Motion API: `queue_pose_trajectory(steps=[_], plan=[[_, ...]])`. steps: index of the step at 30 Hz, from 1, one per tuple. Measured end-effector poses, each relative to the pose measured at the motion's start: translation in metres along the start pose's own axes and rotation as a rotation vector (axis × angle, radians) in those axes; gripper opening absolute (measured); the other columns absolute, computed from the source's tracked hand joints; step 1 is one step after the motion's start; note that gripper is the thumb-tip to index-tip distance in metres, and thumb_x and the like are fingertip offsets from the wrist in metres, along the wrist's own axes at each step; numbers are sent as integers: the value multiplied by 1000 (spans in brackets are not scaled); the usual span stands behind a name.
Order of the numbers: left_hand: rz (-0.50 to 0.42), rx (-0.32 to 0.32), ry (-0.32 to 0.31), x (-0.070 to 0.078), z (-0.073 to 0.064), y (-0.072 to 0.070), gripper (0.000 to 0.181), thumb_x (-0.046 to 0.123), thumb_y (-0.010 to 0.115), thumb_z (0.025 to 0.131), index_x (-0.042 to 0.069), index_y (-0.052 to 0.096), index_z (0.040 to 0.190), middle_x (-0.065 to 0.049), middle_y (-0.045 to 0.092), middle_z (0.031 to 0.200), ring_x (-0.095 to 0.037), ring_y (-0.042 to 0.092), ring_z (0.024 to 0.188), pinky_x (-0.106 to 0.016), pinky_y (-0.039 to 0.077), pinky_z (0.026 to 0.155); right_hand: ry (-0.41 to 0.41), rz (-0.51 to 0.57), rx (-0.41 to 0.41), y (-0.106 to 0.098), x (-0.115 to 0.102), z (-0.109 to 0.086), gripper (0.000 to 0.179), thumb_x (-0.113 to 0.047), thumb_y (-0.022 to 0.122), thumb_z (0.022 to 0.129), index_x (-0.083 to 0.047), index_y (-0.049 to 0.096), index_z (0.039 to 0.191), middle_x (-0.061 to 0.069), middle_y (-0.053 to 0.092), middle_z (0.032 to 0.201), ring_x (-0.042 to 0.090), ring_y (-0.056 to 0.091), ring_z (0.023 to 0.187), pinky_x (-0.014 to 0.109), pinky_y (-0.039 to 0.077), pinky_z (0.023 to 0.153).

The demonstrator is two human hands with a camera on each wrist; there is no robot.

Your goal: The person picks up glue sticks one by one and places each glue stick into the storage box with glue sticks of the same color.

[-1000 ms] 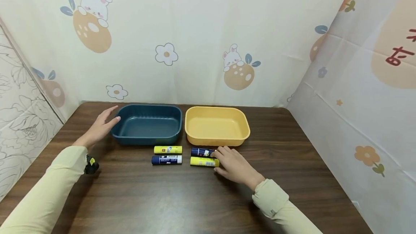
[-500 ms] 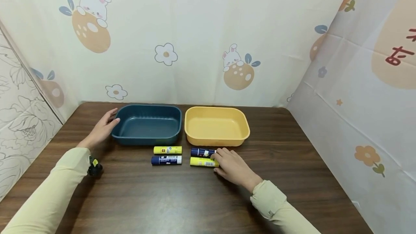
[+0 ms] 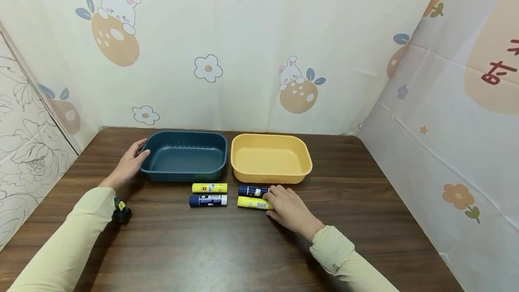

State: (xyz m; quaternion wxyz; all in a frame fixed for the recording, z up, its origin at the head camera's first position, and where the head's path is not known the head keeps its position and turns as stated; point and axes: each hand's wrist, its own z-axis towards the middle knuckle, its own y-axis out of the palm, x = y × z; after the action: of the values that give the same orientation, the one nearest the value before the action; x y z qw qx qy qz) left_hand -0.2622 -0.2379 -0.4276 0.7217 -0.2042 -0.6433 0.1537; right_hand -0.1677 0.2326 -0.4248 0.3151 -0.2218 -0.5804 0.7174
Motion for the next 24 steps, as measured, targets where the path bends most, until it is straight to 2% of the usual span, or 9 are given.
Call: queue_pose_trajectory(steps=[5,11,24], plan=[[-37,5,-5,-2,0,1,55,21,31,104,0,12,151,-28,19,151,-45,25,133,-59,27,102,11,2,-1,1,-1,1,32,-19,80,77,-9,64,103,0,55,94,16,51,85,36,47,69],[-55,9,-22,-4,0,0,52,19,21,103,2,12,152,-27,16,152,-43,17,138,-59,17,107,11,10,1,1,-2,2,31,-16,80,77,-9,63,102,0,55,94,17,53,86,36,48,71],[-56,9,-41,-4,0,1,53,20,20,103,4,11,152,-26,16,153,-43,18,137,-60,18,106,-6,52,4,3,-1,1,26,-5,75,79,-4,60,101,2,53,93,16,50,85,34,48,74]])
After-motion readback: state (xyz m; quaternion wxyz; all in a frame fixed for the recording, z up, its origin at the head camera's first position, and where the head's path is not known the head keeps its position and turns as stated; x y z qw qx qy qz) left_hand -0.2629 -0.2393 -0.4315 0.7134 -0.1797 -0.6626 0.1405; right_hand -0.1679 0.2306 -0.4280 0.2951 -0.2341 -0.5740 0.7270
